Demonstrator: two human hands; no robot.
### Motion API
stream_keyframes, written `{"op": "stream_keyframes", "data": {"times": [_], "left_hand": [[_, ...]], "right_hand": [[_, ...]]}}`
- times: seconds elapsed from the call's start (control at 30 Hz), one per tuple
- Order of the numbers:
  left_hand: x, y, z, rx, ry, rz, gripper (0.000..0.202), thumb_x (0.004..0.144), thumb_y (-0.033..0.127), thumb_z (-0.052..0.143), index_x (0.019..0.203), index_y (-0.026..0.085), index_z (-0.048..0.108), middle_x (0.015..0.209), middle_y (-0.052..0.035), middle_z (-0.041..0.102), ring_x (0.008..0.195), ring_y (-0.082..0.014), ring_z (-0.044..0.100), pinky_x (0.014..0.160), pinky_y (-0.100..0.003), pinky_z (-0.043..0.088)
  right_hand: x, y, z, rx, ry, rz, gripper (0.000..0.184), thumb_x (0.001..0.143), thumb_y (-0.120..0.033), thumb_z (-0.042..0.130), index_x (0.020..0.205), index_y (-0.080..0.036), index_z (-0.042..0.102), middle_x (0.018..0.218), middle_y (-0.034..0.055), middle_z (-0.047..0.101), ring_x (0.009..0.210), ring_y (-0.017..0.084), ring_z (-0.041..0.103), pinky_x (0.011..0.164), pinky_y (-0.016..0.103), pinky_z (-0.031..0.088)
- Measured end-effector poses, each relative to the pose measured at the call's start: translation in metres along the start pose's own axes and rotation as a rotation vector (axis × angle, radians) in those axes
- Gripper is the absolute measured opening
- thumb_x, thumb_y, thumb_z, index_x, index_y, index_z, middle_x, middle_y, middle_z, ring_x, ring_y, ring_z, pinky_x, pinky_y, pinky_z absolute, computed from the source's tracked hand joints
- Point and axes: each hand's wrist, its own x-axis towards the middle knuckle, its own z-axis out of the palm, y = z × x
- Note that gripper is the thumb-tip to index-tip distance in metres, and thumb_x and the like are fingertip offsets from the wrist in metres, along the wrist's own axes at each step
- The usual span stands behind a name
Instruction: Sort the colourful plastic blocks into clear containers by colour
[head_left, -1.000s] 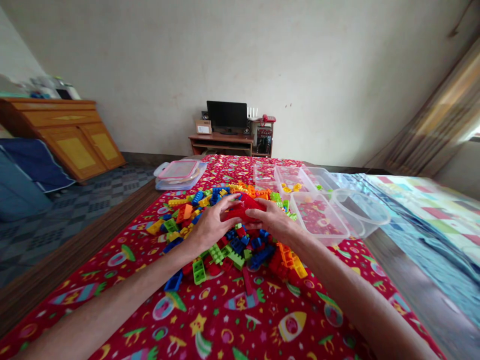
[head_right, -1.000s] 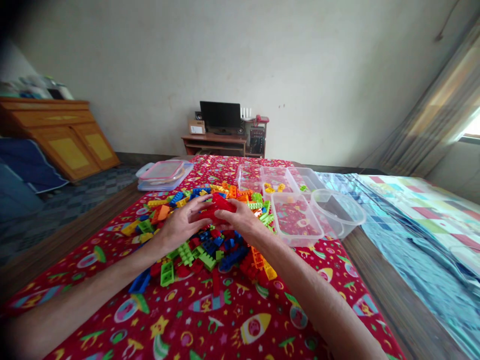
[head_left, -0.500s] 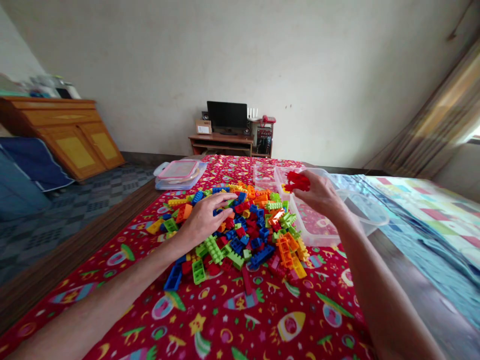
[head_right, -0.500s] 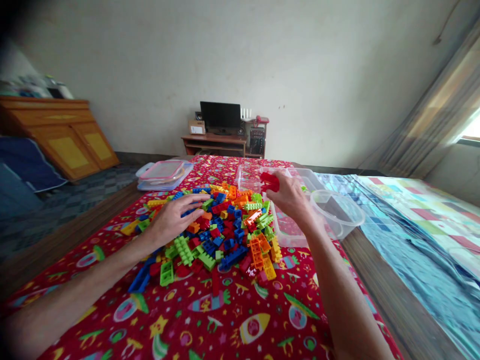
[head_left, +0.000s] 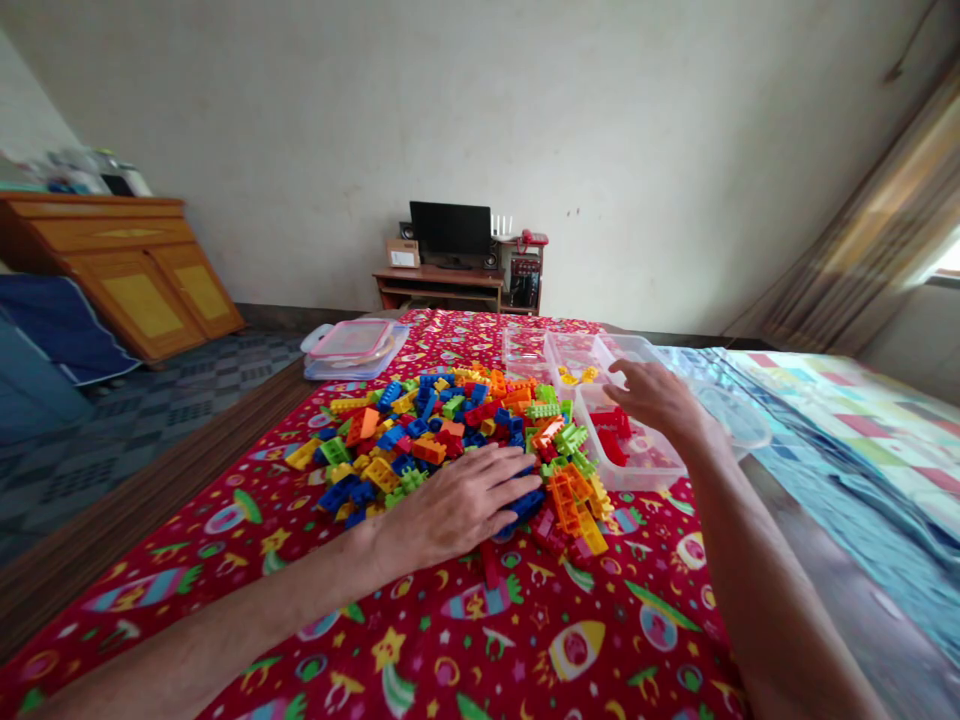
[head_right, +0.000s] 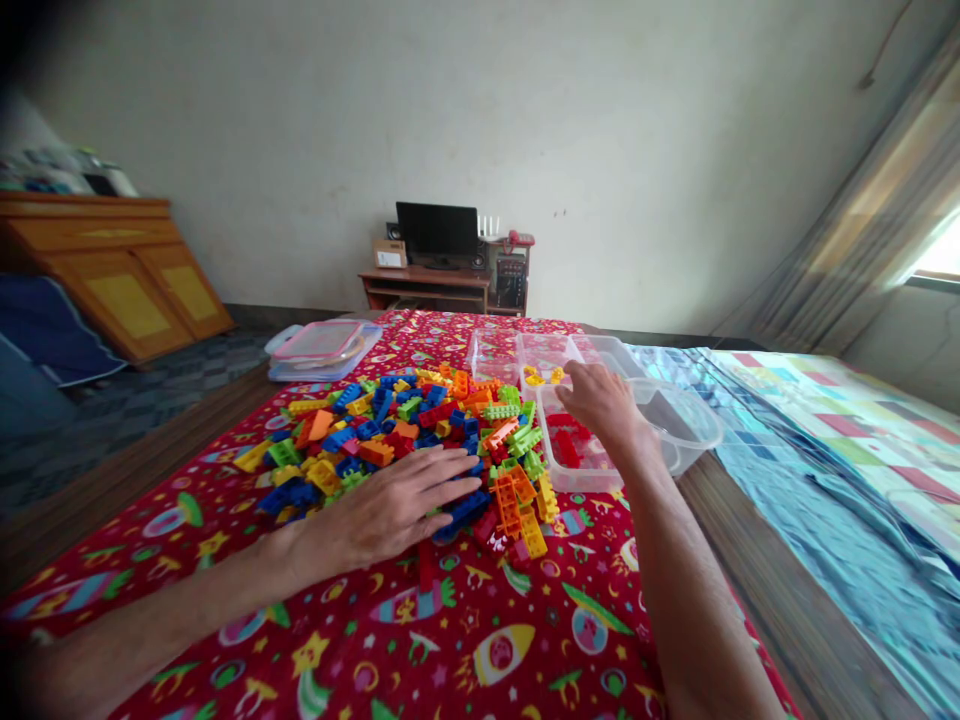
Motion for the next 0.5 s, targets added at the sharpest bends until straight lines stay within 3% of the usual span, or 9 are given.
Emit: {"op": "stream_keyframes", "data": {"times": [0.1,0.2,0.37,0.5], "left_hand": [[0.002,0.014,0.004,0.05,-0.075,0.124,0.042,0.094,0.032,0.047,0.136,0.028,0.045,0.149,-0.001,0.039,0.14,-0.0233,0.027,0.117,-0.046,0.018],[0.001,0.02,0.014,0.102,-0.089,0.157,0.038,0.094,0.036,0.047,0.132,0.032,0.048,0.149,0.0033,0.039,0.142,-0.0224,0.022,0.118,-0.045,0.013],[-0.004,0.008,0.025,0.205,-0.06,0.03,0.026,0.092,0.03,0.05,0.116,0.025,0.059,0.137,-0.0012,0.052,0.141,-0.0245,0.024,0.118,-0.046,0.013],[-0.009,-0.006,0.022,0.225,-0.024,-0.084,0.027,0.092,0.038,0.049,0.112,0.024,0.06,0.127,-0.004,0.057,0.135,-0.0269,0.035,0.116,-0.048,0.019]], "right_hand": [[-0.001,-0.01,-0.005,0.072,0.042,-0.03,0.036,0.089,-0.034,0.043,0.116,-0.021,0.062,0.094,0.0102,0.07,0.084,0.023,0.062,0.071,0.032,0.042],[-0.002,-0.02,-0.006,0.148,0.061,-0.095,0.034,0.089,-0.032,0.044,0.113,-0.02,0.065,0.092,0.0103,0.07,0.082,0.023,0.062,0.071,0.032,0.042],[-0.006,-0.036,-0.001,0.228,-0.004,-0.224,0.03,0.085,-0.022,0.049,0.109,-0.018,0.067,0.087,0.0087,0.071,0.077,0.02,0.063,0.068,0.03,0.043],[-0.011,-0.048,0.011,0.247,-0.046,-0.343,0.033,0.084,-0.016,0.051,0.114,-0.019,0.064,0.095,0.0081,0.07,0.084,0.019,0.063,0.074,0.029,0.046]]}}
